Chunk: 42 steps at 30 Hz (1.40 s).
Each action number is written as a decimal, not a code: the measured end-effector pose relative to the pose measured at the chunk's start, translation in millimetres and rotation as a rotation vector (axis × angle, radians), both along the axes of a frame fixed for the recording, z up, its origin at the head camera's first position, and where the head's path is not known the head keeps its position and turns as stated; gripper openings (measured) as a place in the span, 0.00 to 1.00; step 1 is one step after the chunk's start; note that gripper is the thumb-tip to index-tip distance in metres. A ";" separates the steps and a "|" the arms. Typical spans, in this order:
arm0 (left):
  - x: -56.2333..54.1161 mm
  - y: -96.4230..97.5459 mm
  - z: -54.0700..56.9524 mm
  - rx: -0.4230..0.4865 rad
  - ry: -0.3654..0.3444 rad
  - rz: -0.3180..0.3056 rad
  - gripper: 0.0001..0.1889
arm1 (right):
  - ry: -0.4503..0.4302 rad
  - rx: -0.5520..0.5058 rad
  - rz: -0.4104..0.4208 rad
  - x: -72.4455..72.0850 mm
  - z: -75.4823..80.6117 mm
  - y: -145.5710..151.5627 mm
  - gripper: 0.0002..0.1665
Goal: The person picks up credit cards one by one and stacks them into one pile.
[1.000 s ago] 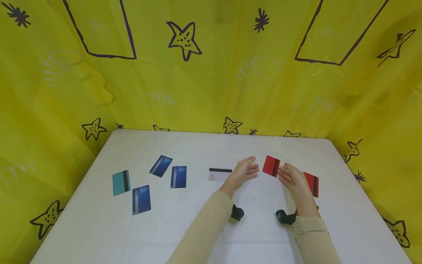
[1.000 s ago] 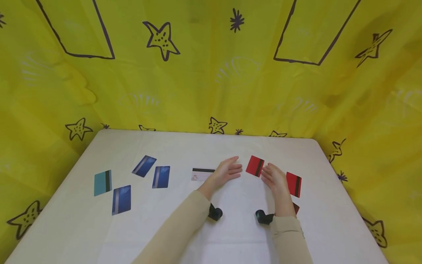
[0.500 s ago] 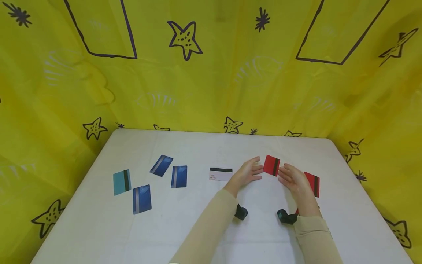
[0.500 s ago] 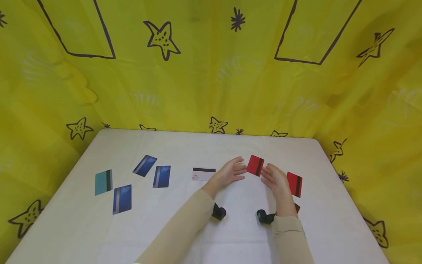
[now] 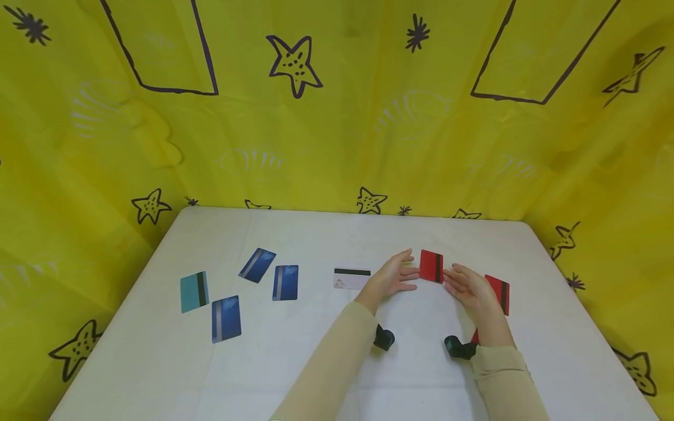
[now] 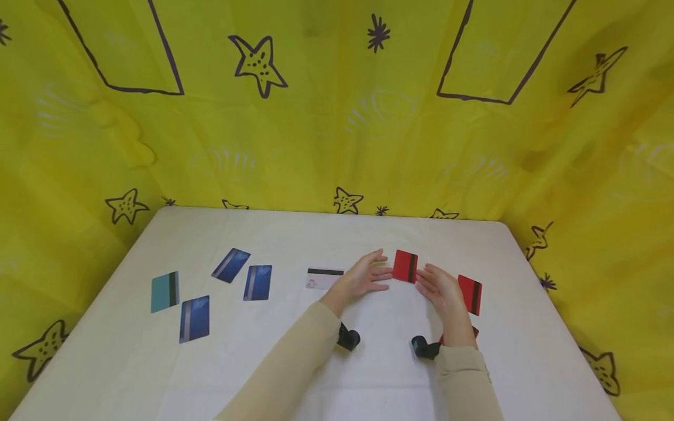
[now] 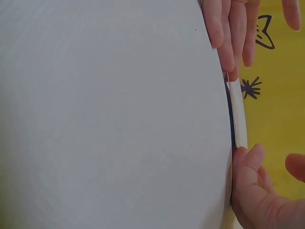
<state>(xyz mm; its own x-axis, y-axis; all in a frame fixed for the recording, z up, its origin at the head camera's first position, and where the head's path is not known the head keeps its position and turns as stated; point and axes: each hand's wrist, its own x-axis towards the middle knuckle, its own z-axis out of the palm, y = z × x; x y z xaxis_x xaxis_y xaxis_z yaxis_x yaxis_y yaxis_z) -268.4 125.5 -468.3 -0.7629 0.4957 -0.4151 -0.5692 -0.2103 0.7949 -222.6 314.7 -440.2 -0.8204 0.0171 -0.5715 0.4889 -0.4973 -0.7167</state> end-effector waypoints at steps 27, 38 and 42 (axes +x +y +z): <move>2.1 -13.7 1.0 0.032 -0.052 -0.041 0.35 | -0.012 0.158 0.187 1.2 3.9 1.1 0.41; 3.6 -11.8 1.0 0.045 -0.083 0.002 0.34 | 0.015 0.057 0.158 2.0 1.8 -0.3 0.11; 3.6 -11.7 0.9 0.016 -0.087 -0.023 0.35 | 0.030 0.093 0.202 2.5 0.6 -1.1 0.18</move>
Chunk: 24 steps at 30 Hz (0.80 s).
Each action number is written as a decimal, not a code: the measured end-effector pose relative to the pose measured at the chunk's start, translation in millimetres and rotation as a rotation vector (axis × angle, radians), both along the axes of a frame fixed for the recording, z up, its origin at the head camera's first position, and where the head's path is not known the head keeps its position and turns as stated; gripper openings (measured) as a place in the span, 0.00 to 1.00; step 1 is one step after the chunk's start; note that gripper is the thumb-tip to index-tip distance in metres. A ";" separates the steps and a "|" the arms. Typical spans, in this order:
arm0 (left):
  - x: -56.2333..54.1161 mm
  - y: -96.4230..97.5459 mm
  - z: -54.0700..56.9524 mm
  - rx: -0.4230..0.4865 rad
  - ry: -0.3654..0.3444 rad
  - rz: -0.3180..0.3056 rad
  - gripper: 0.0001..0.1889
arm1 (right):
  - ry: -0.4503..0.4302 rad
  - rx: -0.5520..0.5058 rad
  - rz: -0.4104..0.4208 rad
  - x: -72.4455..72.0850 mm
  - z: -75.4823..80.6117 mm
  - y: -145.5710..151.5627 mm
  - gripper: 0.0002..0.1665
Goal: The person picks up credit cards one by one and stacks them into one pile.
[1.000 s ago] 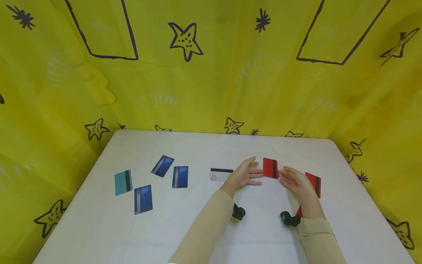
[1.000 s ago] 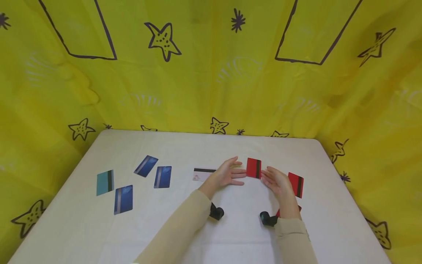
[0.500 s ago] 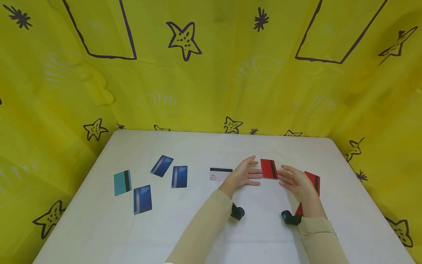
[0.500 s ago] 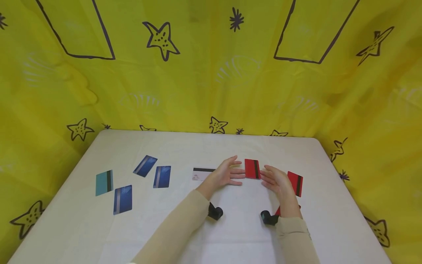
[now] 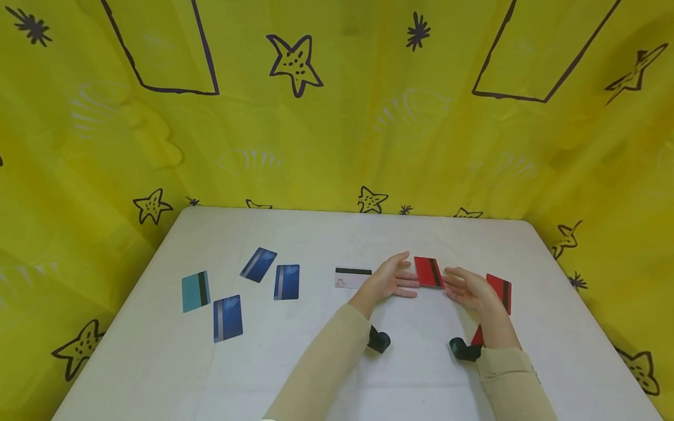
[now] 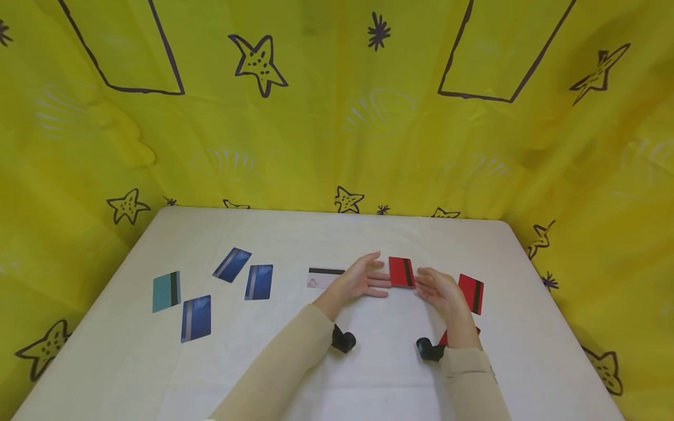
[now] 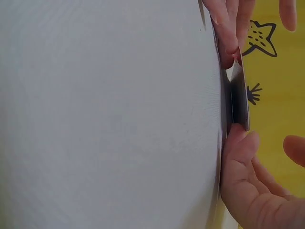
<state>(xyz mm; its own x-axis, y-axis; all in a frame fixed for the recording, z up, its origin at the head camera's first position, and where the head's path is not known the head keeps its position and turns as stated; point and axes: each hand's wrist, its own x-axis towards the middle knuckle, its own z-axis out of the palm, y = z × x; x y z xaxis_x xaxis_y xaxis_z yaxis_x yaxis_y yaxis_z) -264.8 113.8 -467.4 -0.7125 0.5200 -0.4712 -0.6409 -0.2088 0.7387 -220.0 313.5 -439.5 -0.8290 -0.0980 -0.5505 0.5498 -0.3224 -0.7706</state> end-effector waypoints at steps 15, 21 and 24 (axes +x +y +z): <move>4.5 3.7 -2.9 -0.108 0.062 -0.037 0.23 | 0.062 0.082 0.083 1.5 -10.3 -7.9 0.20; 10.4 7.4 -3.0 -0.171 0.093 0.070 0.18 | 0.048 0.161 0.056 3.1 -8.6 -11.8 0.16; 13.7 8.5 -2.7 -0.176 0.106 0.123 0.19 | 0.044 0.190 0.053 3.0 -8.2 -13.1 0.15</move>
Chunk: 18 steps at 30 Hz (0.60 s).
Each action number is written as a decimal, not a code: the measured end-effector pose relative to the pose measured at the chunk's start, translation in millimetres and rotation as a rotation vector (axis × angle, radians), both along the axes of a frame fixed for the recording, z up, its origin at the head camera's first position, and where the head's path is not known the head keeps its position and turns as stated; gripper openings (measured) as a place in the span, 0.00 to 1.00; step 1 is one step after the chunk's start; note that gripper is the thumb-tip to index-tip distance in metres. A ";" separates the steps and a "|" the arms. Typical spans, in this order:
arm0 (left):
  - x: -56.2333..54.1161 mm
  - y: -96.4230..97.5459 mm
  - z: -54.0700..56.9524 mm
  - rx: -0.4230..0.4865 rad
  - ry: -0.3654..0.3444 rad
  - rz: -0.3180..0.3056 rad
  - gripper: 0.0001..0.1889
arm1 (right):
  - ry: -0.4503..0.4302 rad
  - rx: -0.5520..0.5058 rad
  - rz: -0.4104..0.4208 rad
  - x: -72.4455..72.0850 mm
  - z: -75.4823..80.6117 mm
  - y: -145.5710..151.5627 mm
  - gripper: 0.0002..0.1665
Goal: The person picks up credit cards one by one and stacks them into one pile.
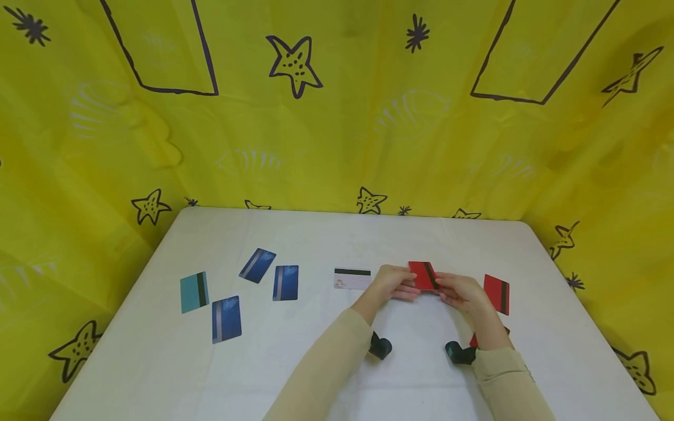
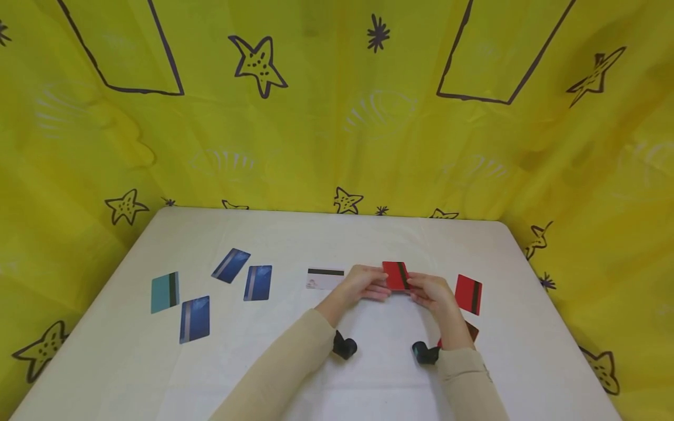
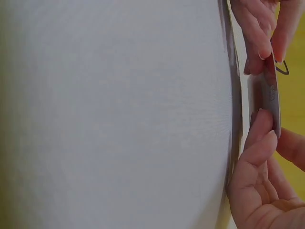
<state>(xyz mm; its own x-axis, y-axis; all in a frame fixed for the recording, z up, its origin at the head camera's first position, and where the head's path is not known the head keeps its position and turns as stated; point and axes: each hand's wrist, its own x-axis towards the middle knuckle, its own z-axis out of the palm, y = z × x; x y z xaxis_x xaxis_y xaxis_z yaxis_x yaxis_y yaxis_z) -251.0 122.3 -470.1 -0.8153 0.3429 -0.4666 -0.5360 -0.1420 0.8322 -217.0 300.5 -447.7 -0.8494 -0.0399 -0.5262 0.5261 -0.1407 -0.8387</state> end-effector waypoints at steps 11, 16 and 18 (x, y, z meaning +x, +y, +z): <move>11.1 -1.8 -1.4 0.009 0.090 0.085 0.24 | -0.024 0.127 -0.030 3.1 5.4 -6.9 0.08; 15.8 -5.2 -2.3 0.011 0.099 0.116 0.22 | -0.029 0.179 -0.026 5.1 8.3 -9.9 0.16; 17.8 -6.7 -2.4 0.014 0.104 0.124 0.22 | -0.028 0.203 -0.016 5.4 9.1 -11.0 0.20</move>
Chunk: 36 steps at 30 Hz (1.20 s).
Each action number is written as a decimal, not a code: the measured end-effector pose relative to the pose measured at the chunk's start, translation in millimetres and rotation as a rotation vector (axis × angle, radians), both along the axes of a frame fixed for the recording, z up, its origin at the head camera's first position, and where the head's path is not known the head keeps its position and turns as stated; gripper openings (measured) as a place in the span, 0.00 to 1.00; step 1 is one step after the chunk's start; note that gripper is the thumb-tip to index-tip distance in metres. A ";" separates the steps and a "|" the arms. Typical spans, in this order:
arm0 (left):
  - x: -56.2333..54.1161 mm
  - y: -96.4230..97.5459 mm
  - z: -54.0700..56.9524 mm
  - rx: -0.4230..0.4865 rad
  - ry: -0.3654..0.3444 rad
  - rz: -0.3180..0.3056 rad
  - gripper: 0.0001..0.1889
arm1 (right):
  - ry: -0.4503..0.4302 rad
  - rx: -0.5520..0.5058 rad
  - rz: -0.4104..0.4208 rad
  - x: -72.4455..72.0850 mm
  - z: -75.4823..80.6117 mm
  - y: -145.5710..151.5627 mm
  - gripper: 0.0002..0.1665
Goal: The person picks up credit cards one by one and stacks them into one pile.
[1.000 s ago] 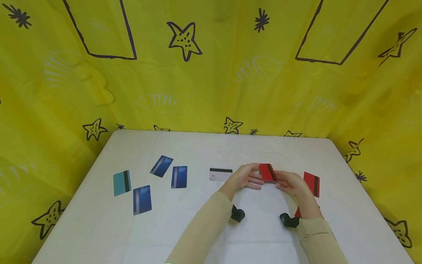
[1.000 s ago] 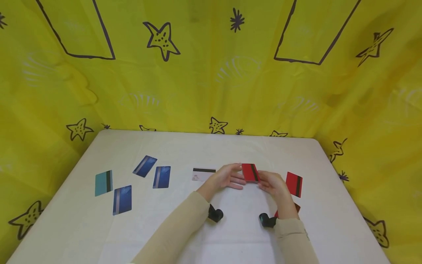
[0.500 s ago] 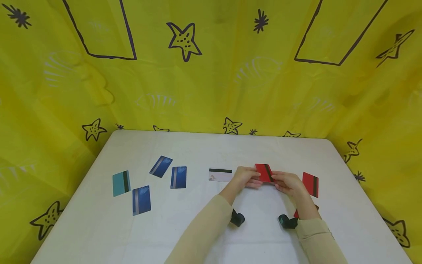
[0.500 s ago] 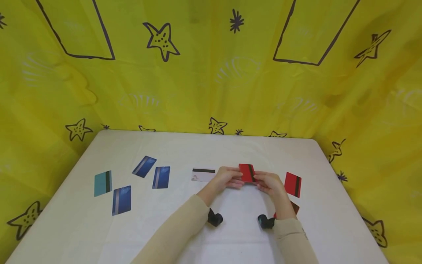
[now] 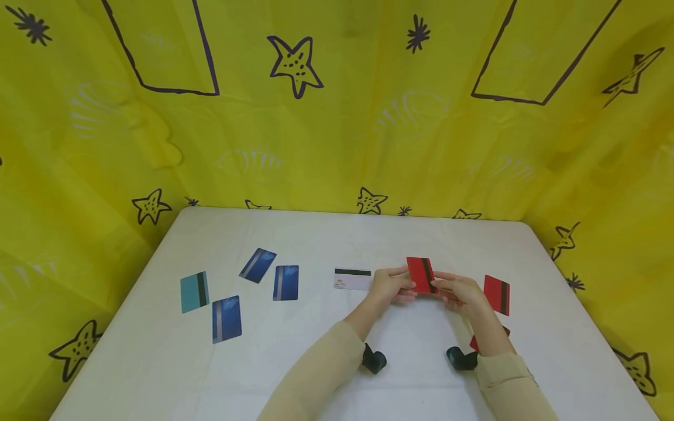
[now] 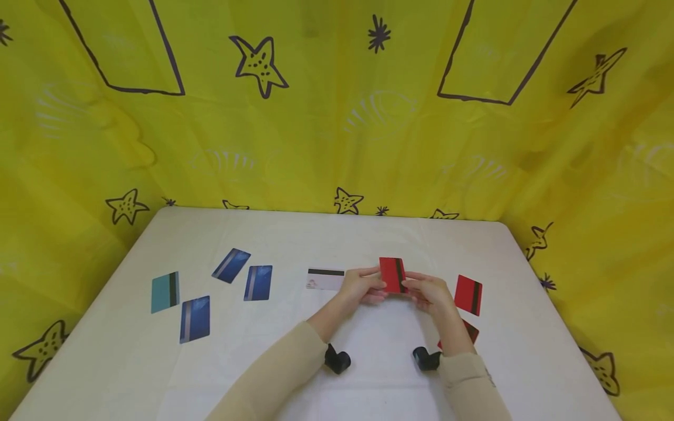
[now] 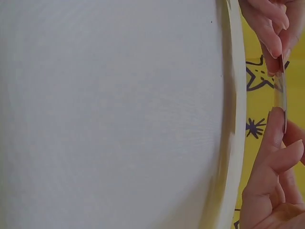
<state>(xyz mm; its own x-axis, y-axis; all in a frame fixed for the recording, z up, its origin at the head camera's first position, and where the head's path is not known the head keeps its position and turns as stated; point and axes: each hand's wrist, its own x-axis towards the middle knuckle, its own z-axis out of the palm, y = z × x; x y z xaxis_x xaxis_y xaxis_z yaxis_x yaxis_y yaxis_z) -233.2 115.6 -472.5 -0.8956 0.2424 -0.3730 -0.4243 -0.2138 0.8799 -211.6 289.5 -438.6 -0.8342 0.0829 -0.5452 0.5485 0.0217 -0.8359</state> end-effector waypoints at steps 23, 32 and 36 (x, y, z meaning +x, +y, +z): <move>-12.6 -48.8 15.0 -0.039 0.004 -0.109 0.17 | 0.030 0.056 0.147 4.1 13.9 -14.7 0.25; -37.0 -82.4 25.3 -0.162 -0.031 -0.385 0.15 | 0.040 0.064 0.280 6.1 10.9 -21.2 0.20; -41.7 -88.7 29.7 -0.222 -0.058 -0.476 0.13 | 0.051 0.052 0.330 7.9 9.5 -26.7 0.19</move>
<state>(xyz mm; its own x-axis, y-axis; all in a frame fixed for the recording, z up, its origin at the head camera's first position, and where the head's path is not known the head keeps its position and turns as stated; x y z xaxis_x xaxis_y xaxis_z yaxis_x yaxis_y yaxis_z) -274.9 26.9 -442.8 -0.6818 0.5267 -0.5076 -0.4786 0.2036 0.8541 -203.7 262.8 -429.1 -0.8468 -0.1696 -0.5042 0.4622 0.2348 -0.8551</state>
